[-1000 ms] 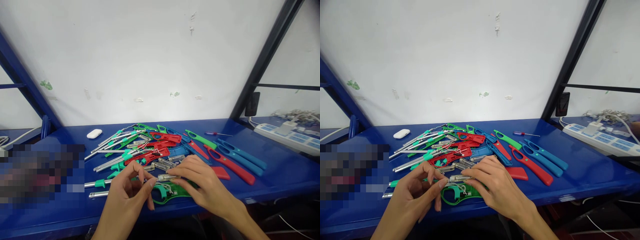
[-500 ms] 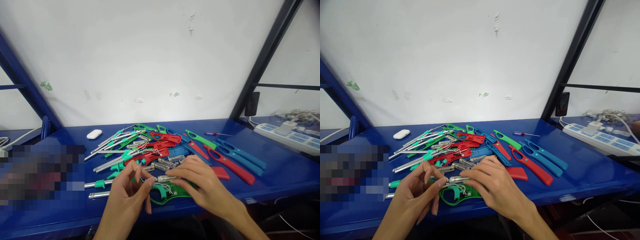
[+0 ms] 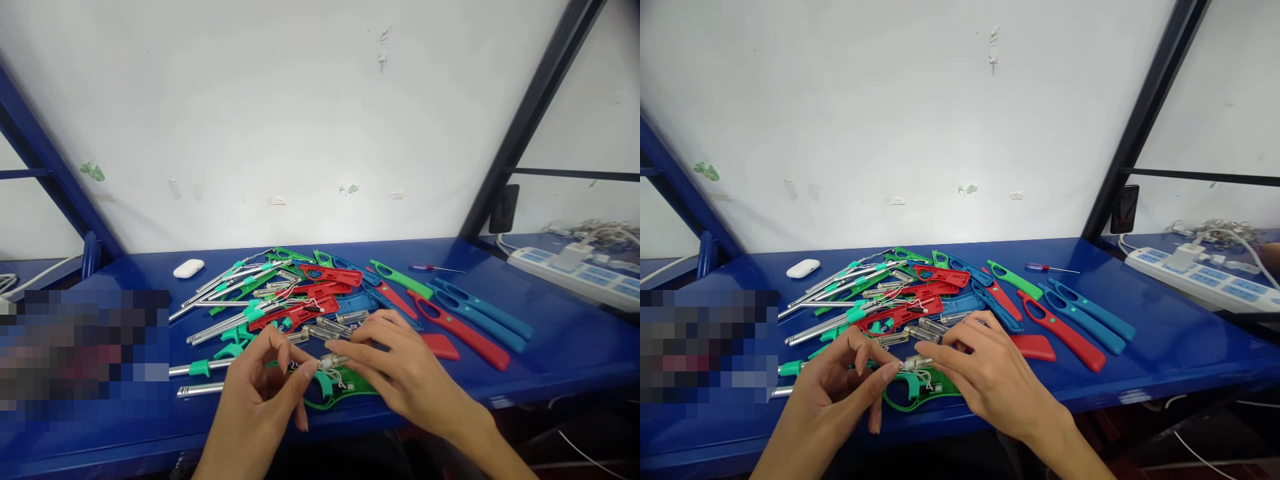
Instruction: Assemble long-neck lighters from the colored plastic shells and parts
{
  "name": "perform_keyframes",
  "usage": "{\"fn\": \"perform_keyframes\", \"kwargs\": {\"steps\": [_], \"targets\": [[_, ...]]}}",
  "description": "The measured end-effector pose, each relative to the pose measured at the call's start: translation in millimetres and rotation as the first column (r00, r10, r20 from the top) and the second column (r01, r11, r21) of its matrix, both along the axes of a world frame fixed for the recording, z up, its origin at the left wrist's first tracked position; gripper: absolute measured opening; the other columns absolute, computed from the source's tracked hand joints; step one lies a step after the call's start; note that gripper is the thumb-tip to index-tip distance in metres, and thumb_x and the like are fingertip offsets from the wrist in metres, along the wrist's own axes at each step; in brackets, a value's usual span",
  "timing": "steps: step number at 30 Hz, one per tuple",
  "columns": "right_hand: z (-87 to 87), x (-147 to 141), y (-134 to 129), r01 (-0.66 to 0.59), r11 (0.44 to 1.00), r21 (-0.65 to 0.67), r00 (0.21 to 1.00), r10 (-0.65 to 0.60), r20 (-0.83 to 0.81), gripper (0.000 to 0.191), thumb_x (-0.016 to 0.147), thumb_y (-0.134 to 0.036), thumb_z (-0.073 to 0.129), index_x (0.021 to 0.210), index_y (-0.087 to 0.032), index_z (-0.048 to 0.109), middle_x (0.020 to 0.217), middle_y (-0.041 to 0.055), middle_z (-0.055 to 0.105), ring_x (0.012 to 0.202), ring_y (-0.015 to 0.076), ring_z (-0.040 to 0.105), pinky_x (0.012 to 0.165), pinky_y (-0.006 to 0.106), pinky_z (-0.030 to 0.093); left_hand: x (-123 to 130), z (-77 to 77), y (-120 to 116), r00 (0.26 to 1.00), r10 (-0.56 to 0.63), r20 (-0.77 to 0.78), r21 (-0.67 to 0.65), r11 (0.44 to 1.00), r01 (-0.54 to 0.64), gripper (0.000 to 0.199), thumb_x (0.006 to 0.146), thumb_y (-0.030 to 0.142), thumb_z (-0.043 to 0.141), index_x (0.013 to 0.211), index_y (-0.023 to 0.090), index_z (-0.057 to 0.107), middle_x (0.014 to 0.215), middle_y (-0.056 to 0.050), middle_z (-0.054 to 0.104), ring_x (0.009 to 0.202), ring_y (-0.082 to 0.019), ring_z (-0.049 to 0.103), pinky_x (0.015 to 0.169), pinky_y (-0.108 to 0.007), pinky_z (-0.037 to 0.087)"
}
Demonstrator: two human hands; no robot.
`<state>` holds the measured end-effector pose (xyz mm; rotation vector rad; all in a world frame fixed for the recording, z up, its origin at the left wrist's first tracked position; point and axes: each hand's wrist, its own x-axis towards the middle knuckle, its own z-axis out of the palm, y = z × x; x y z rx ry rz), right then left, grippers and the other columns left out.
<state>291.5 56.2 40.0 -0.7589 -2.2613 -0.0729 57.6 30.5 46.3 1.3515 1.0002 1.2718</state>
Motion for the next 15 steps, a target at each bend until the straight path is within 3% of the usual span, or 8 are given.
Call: {"fn": "perform_keyframes", "kwargs": {"steps": [6, 15], "targets": [[3.3, -1.3, -1.0, 0.012, 0.996, 0.090, 0.999, -0.009, -0.031, 0.022, 0.109, -0.025, 0.059, 0.126, -0.025, 0.073, 0.090, 0.0023, 0.069, 0.079, 0.0166, 0.061, 0.082, 0.038, 0.049, 2.7, 1.3, 0.4, 0.999, -0.024, -0.041, -0.003, 1.000, 0.023, 0.039, 0.093, 0.039, 0.075, 0.077, 0.023, 0.043, 0.079, 0.006, 0.068, 0.041, -0.006, 0.056, 0.042, -0.019, 0.047], [3.6, -1.3, -1.5, 0.005, 0.996, 0.089, 1.000, -0.003, -0.025, 0.018, 0.107, -0.019, 0.062, 0.120, -0.022, 0.074, 0.090, 0.0033, 0.068, 0.078, 0.0174, 0.060, 0.079, 0.037, 0.046, 3.6, 4.8, -5.9, 0.994, -0.084, -0.071, -0.059, 0.995, 0.079, 0.035, 0.097, 0.044, 0.071, 0.082, 0.023, 0.047, 0.083, 0.006, 0.068, 0.041, -0.003, 0.054, 0.042, -0.014, 0.042]]}}
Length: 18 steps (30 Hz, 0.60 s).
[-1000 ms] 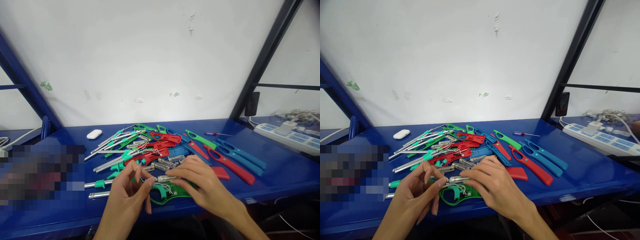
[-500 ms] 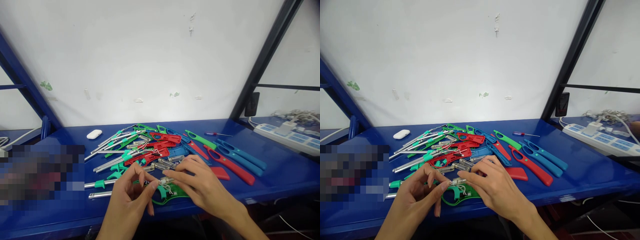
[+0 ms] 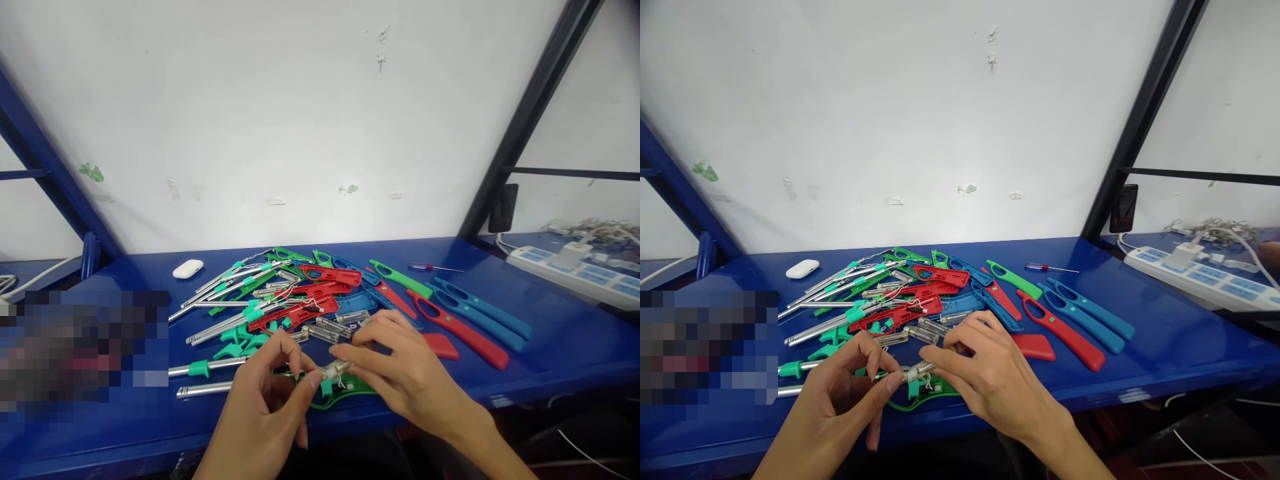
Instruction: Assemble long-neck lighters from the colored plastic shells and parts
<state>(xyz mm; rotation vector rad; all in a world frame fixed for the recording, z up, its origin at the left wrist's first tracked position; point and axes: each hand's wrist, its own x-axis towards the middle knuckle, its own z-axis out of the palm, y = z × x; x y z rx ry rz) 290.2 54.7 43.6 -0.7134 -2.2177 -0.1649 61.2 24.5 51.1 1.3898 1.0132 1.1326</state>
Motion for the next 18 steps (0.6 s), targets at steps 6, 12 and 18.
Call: {"fn": "perform_keyframes", "kwargs": {"steps": [6, 12, 18], "targets": [[-1.1, 1, 0, -0.004, 1.000, 0.021, 1.000, 0.004, -0.006, 0.021, 0.105, -0.017, 0.064, 0.123, -0.022, 0.073, 0.092, 0.0033, 0.069, 0.079, 0.0176, 0.060, 0.080, 0.037, 0.046, 4, 14.5, -9, 0.999, 0.034, -0.009, -0.109, 0.993, -0.035, 0.043, 0.092, 0.052, 0.075, 0.081, 0.023, 0.045, 0.077, 0.008, 0.061, 0.037, 0.000, 0.046, 0.040, -0.013, 0.032], [-1.2, 2, -1, -0.018, 0.999, 0.037, 1.000, 0.019, -0.017, 0.020, 0.106, -0.018, 0.063, 0.123, -0.021, 0.073, 0.091, 0.0034, 0.068, 0.079, 0.0173, 0.059, 0.082, 0.036, 0.046, 3, 8.9, -5, 0.999, 0.003, 0.038, -0.110, 0.994, 0.001, 0.047, 0.091, 0.055, 0.075, 0.080, 0.024, 0.041, 0.079, 0.006, 0.062, 0.032, -0.001, 0.040, 0.032, -0.015, 0.027], [-6.0, 2, -1, -0.013, 0.998, 0.068, 0.997, 0.008, 0.077, 0.024, 0.104, -0.010, 0.062, 0.125, -0.018, 0.071, 0.088, 0.0027, 0.067, 0.079, 0.0186, 0.054, 0.085, 0.038, 0.042, 0, -1.5, 0, 0.995, -0.042, 0.088, -0.119, 0.992, 0.052, 0.055, 0.090, 0.055, 0.077, 0.075, 0.023, 0.034, 0.077, 0.007, 0.061, 0.029, 0.002, 0.037, 0.029, -0.012, 0.017]]}}
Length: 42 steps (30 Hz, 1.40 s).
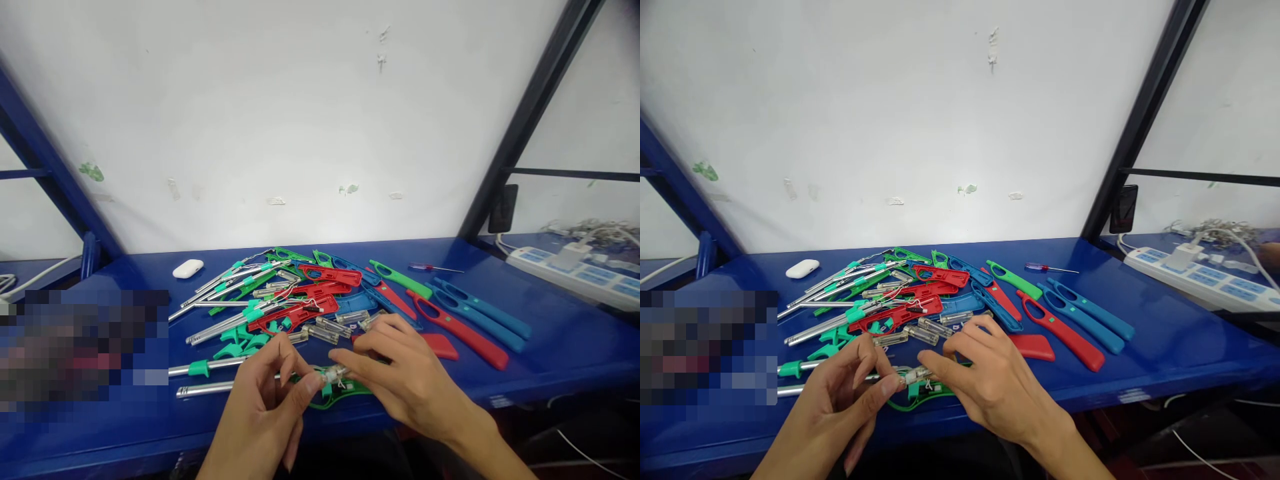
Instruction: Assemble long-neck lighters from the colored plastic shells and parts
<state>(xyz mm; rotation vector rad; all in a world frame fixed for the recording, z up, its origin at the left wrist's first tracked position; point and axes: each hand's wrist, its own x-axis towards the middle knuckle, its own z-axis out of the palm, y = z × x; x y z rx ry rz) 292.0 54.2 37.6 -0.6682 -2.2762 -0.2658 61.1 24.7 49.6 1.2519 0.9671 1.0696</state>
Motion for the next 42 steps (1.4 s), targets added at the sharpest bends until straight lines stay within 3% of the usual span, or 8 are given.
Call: {"fn": "perform_keyframes", "kwargs": {"steps": [13, 16, 19, 22, 24, 27, 33, 42], "targets": [[-0.5, 0, 0, -0.034, 0.999, -0.015, 0.996, 0.035, 0.085, 0.030, 0.104, -0.005, 0.054, 0.130, -0.014, 0.065, 0.093, 0.0055, 0.072, 0.079, 0.0201, 0.050, 0.081, 0.038, 0.038, 0, -1.5, 1, 0.998, -0.040, 0.043, -0.037, 0.998, 0.041, 0.058, 0.093, 0.050, 0.076, 0.071, 0.021, 0.031, 0.071, 0.007, 0.058, 0.030, 0.003, 0.037, 0.037, -0.013, 0.014], [0.3, 0, 1, -0.043, 0.998, -0.038, 0.998, 0.045, 0.047, 0.029, 0.105, -0.008, 0.058, 0.131, -0.016, 0.065, 0.094, 0.0041, 0.074, 0.078, 0.0192, 0.052, 0.081, 0.038, 0.038, -2, 0.2, 3, 0.996, -0.086, 0.035, -0.017, 0.996, 0.086, 0.058, 0.091, 0.055, 0.076, 0.071, 0.021, 0.033, 0.076, 0.005, 0.064, 0.029, 0.000, 0.045, 0.036, -0.015, 0.021], [3.0, -1, 1, -0.072, 0.991, -0.112, 0.996, 0.065, -0.063, 0.023, 0.109, -0.015, 0.057, 0.130, -0.019, 0.063, 0.095, 0.0020, 0.074, 0.080, 0.0181, 0.057, 0.085, 0.038, 0.041, -9, 1.6, 6, 0.990, 0.050, -0.129, 0.143, 0.989, -0.031, 0.041, 0.095, 0.053, 0.071, 0.079, 0.022, 0.051, 0.084, 0.004, 0.069, 0.032, -0.005, 0.053, 0.034, -0.019, 0.033], [5.3, 0, 0, -0.054, 0.977, -0.205, 0.979, 0.011, -0.203, 0.015, 0.112, -0.020, 0.051, 0.124, -0.021, 0.060, 0.099, 0.0020, 0.073, 0.084, 0.0177, 0.060, 0.085, 0.035, 0.045, -21, -0.3, 11, 0.862, 0.358, -0.359, 0.551, 0.827, -0.114, 0.016, 0.102, 0.039, 0.064, 0.116, 0.031, 0.069, 0.094, 0.003, 0.075, 0.053, -0.012, 0.066, 0.049, -0.024, 0.051], [5.6, 1, -1, -0.010, 0.964, -0.266, 0.969, -0.056, -0.240, 0.012, 0.113, -0.021, 0.048, 0.119, -0.023, 0.057, 0.099, 0.0020, 0.070, 0.086, 0.0184, 0.059, 0.081, 0.033, 0.046, -29, -2.2, 16, 0.738, 0.488, -0.467, 0.737, 0.675, 0.020, 0.023, 0.104, 0.029, 0.061, 0.125, 0.037, 0.069, 0.104, 0.003, 0.077, 0.081, -0.018, 0.073, 0.068, -0.029, 0.058], [5.4, 1, -3, 0.044, 0.938, -0.342, 0.973, -0.119, -0.200, 0.009, 0.113, -0.022, 0.046, 0.116, -0.025, 0.054, 0.098, 0.0018, 0.066, 0.088, 0.0200, 0.058, 0.077, 0.032, 0.047, -34, -3.7, 24, 0.639, 0.512, -0.573, 0.786, 0.564, 0.253, 0.025, 0.105, 0.018, 0.056, 0.115, 0.033, 0.072, 0.106, 0.000, 0.075, 0.097, -0.023, 0.066, 0.080, -0.036, 0.057], [8.3, -2, -5, 0.074, 0.917, -0.391, 0.985, -0.129, -0.115, 0.016, 0.114, -0.024, 0.041, 0.099, -0.025, 0.045, 0.090, 0.0001, 0.058, 0.081, 0.0199, 0.053, 0.076, 0.034, 0.046, -25, -8.6, 28, 0.530, 0.451, -0.718, 0.691, 0.557, 0.462, 0.029, 0.105, 0.008, 0.048, 0.110, 0.024, 0.071, 0.102, -0.006, 0.065, 0.088, -0.024, 0.057, 0.072, -0.036, 0.052], [5.1, -3, -4, 0.071, 0.906, -0.416, 0.990, -0.116, -0.085, 0.011, 0.113, -0.022, 0.044, 0.104, -0.024, 0.047, 0.098, 0.0027, 0.064, 0.090, 0.0219, 0.058, 0.083, 0.038, 0.047, -24, -9.9, 31, 0.504, 0.427, -0.751, 0.656, 0.573, 0.491, 0.027, 0.110, 0.014, 0.043, 0.100, 0.023, 0.066, 0.098, -0.003, 0.065, 0.089, -0.024, 0.060, 0.088, -0.043, 0.050]]}}
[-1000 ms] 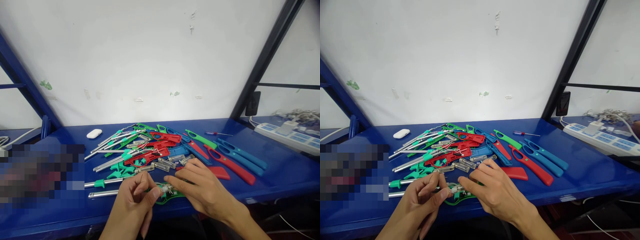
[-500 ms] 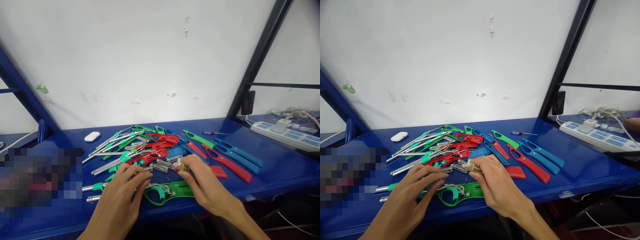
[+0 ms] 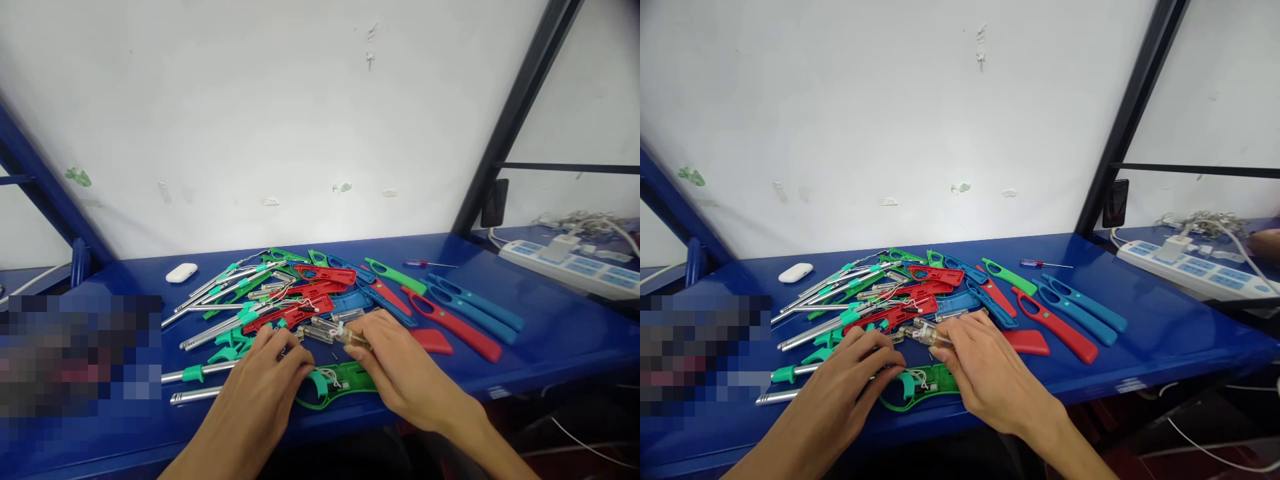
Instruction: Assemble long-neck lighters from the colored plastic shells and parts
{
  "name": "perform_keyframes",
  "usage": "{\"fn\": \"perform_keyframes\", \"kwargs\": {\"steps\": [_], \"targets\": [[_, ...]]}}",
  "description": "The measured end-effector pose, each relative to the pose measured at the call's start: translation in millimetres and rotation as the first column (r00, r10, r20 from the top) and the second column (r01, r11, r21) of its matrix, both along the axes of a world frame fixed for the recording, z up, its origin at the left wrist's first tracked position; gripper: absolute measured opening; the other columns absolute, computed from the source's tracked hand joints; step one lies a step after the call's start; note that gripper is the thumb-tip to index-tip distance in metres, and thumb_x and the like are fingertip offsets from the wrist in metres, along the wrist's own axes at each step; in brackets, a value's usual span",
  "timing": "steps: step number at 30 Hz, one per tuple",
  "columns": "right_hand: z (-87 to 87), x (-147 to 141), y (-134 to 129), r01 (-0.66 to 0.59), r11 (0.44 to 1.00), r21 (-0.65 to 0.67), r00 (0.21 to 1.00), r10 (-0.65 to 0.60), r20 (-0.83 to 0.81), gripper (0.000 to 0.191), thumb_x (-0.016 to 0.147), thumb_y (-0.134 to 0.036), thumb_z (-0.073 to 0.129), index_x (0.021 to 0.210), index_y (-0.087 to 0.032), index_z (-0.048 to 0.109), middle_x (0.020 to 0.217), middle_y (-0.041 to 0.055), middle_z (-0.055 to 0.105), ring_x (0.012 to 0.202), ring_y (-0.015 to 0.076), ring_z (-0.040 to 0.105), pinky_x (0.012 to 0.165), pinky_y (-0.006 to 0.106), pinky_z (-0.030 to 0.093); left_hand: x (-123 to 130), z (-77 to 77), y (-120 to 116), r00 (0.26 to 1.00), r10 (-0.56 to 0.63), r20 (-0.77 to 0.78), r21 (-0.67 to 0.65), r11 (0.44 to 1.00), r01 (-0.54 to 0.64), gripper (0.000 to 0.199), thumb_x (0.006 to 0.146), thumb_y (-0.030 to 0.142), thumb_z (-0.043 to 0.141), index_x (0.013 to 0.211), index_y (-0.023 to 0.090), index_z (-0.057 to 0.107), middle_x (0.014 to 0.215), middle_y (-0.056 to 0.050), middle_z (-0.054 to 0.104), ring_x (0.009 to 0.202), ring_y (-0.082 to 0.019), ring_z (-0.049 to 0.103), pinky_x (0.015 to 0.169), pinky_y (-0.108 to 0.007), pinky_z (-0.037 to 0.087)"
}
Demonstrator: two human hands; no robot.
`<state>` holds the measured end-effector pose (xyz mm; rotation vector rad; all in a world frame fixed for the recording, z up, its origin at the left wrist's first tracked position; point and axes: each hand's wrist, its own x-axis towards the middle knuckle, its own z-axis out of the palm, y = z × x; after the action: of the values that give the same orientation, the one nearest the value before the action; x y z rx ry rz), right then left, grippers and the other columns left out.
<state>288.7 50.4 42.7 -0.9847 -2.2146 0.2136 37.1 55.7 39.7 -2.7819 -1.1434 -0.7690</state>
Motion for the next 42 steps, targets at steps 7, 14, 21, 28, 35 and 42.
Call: {"fn": "perform_keyframes", "kwargs": {"steps": [7, 14, 21, 28, 35, 42], "targets": [[0.4, -1, 2, 0.002, 1.000, 0.017, 1.000, -0.003, 0.022, 0.006, 0.111, -0.021, 0.050, 0.111, -0.022, 0.057, 0.102, 0.0052, 0.069, 0.093, 0.0236, 0.061, 0.086, 0.040, 0.048, 3, -7.3, 1, 1.000, 0.002, 0.018, 0.046, 0.999, -0.002, 0.024, 0.111, 0.014, 0.040, 0.101, 0.024, 0.060, 0.097, -0.002, 0.068, 0.086, -0.023, 0.062, 0.084, -0.039, 0.051], [0.3, 0, 1, 0.011, 0.999, 0.046, 0.999, -0.013, 0.041, 0.017, 0.110, -0.020, 0.052, 0.122, -0.022, 0.064, 0.100, 0.0049, 0.068, 0.091, 0.0238, 0.059, 0.089, 0.042, 0.046, 4, -7.3, -5, 0.999, 0.003, 0.032, 0.081, 0.997, -0.006, 0.036, 0.106, 0.004, 0.042, 0.132, 0.024, 0.054, 0.117, -0.004, 0.070, 0.104, -0.025, 0.066, 0.101, -0.046, 0.050], [-1.1, 3, -3, 0.029, 0.996, 0.081, 1.000, -0.029, 0.001, 0.020, 0.110, -0.021, 0.049, 0.119, -0.023, 0.066, 0.102, 0.0057, 0.068, 0.093, 0.0244, 0.059, 0.089, 0.043, 0.044, 11, -3.2, -6, 0.994, 0.000, 0.108, 0.084, 0.996, -0.009, 0.023, 0.106, 0.008, 0.048, 0.115, 0.022, 0.063, 0.098, -0.003, 0.066, 0.090, -0.024, 0.062, 0.087, -0.042, 0.053], [1.7, 3, -4, 0.034, 0.997, 0.072, 0.998, -0.029, -0.063, 0.019, 0.110, -0.022, 0.047, 0.107, -0.020, 0.067, 0.093, 0.0032, 0.065, 0.085, 0.0210, 0.057, 0.082, 0.040, 0.041, 12, -1.1, -6, 0.989, -0.005, 0.145, 0.096, 0.995, -0.009, 0.015, 0.107, 0.011, 0.052, 0.106, 0.022, 0.062, 0.095, -0.002, 0.068, 0.086, -0.023, 0.060, 0.082, -0.040, 0.052], [2.1, 3, -4, 0.051, 0.996, 0.070, 0.996, -0.046, -0.072, 0.022, 0.110, -0.024, 0.046, 0.103, -0.020, 0.066, 0.092, 0.0040, 0.064, 0.084, 0.0209, 0.056, 0.080, 0.039, 0.039, 13, 0.4, -7, 0.987, 0.001, 0.163, 0.092, 0.996, -0.017, 0.015, 0.107, 0.012, 0.050, 0.108, 0.023, 0.061, 0.095, -0.002, 0.069, 0.086, -0.023, 0.060, 0.080, -0.038, 0.052], [2.0, 2, -4, 0.051, 0.996, 0.069, 0.997, -0.047, -0.058, 0.022, 0.109, -0.024, 0.046, 0.105, -0.020, 0.067, 0.090, 0.0041, 0.064, 0.083, 0.0215, 0.056, 0.078, 0.040, 0.040, 13, -0.2, -6, 0.988, -0.007, 0.157, 0.095, 0.995, -0.008, 0.015, 0.107, 0.012, 0.051, 0.108, 0.023, 0.061, 0.095, -0.002, 0.070, 0.085, -0.023, 0.062, 0.081, -0.039, 0.053]]}}
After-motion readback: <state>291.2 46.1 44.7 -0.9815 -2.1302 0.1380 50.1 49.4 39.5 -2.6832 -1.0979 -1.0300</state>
